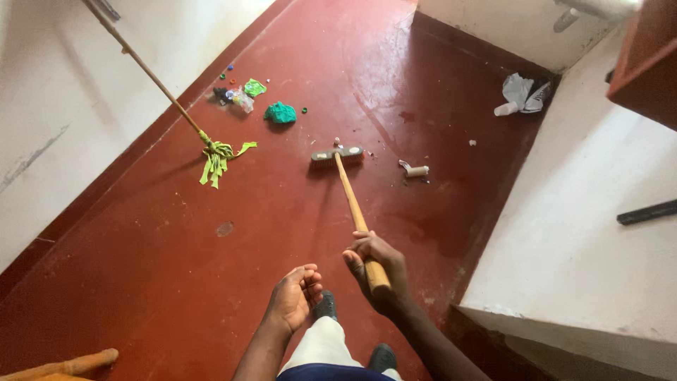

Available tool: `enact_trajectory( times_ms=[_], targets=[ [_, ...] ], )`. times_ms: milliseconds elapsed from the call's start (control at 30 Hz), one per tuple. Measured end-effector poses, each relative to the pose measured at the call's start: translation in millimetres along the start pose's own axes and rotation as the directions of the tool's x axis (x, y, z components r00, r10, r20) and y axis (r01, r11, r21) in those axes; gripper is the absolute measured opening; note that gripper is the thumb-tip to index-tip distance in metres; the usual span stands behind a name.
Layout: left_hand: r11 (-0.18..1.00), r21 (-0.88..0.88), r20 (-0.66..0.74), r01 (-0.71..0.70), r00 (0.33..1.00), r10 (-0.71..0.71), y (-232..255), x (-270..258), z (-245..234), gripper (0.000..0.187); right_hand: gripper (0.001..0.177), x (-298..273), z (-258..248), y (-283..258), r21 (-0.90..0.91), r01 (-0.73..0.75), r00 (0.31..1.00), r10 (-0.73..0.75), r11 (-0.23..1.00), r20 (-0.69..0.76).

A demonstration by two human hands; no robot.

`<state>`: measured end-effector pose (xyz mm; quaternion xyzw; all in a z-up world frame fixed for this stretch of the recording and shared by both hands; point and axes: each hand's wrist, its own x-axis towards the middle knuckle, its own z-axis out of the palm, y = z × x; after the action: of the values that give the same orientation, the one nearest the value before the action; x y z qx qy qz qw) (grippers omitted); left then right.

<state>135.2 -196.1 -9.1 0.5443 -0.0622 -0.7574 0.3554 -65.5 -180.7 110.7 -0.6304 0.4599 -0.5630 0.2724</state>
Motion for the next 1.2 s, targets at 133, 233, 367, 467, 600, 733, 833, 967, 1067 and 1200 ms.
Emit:
enact_trajectory(
  times_ms=[133, 233, 367, 467, 600, 733, 833, 967, 1067, 1200],
  targets=[
    [1.0, 0.004, 0.003, 0.009, 1.0, -0.009, 42, 16, -6, 0.02, 0.026, 35, 14, -13, -0.047, -0.126, 0.991, 0.124, 0.991, -0.051],
    [1.0, 0.021, 0.022, 0.01, 1.0, -0.011, 70, 26, -4, 0.021, 0.03, 49, 26, -7, -0.001, 0.063, 0.998, -0.063, 0.998, -0.032],
    [0.997, 0.072, 0.023, -0.006, 1.0, 0.004, 95, 34, -5, 0.021, 0.031, 65, 46, 20, 0.0, 0.164, 0.986, -0.164, 0.986, -0.03],
    [1.0, 0.029, 0.018, 0.01, 1.0, -0.01, 107, 37, -5, 0.022, 0.027, 83, 59, 40, -0.066, 0.125, 0.992, -0.125, 0.99, 0.004],
    [0.999, 0.032, 0.007, 0.01, 1.0, -0.01, 118, 45, -4, 0.021, 0.026, 109, 69, 49, -0.098, -0.039, 0.999, 0.038, 0.994, -0.011],
    [0.998, 0.049, -0.028, 0.034, 0.999, -0.032, 128, 64, -2, 0.022, 0.027, 131, 64, 39, -0.077, 0.008, 0.999, -0.012, 0.997, -0.052],
    [0.999, -0.011, -0.025, 0.045, 0.999, -0.046, 135, 82, -3, 0.024, 0.026, 154, 68, 49, 0.05, 0.059, 0.997, -0.056, 0.997, -0.055],
    [0.999, -0.039, -0.005, 0.024, 1.0, -0.024, 153, 111, 10, 0.024, 0.026, 183, 79, 82, 0.042, 0.194, 0.972, -0.198, 0.98, 0.124],
    [0.999, 0.0, -0.039, 0.035, 0.999, -0.035, 170, 129, 30, 0.025, 0.026, 209, 83, 113, 0.043, 0.195, 0.971, -0.199, 0.98, 0.133],
    [1.0, 0.012, -0.02, 0.005, 1.0, -0.005, 199, 150, 49, 0.022, 0.024, 232, 77, 137, -0.001, 0.012, 0.975, -0.012, 1.0, 0.221]
  ],
)
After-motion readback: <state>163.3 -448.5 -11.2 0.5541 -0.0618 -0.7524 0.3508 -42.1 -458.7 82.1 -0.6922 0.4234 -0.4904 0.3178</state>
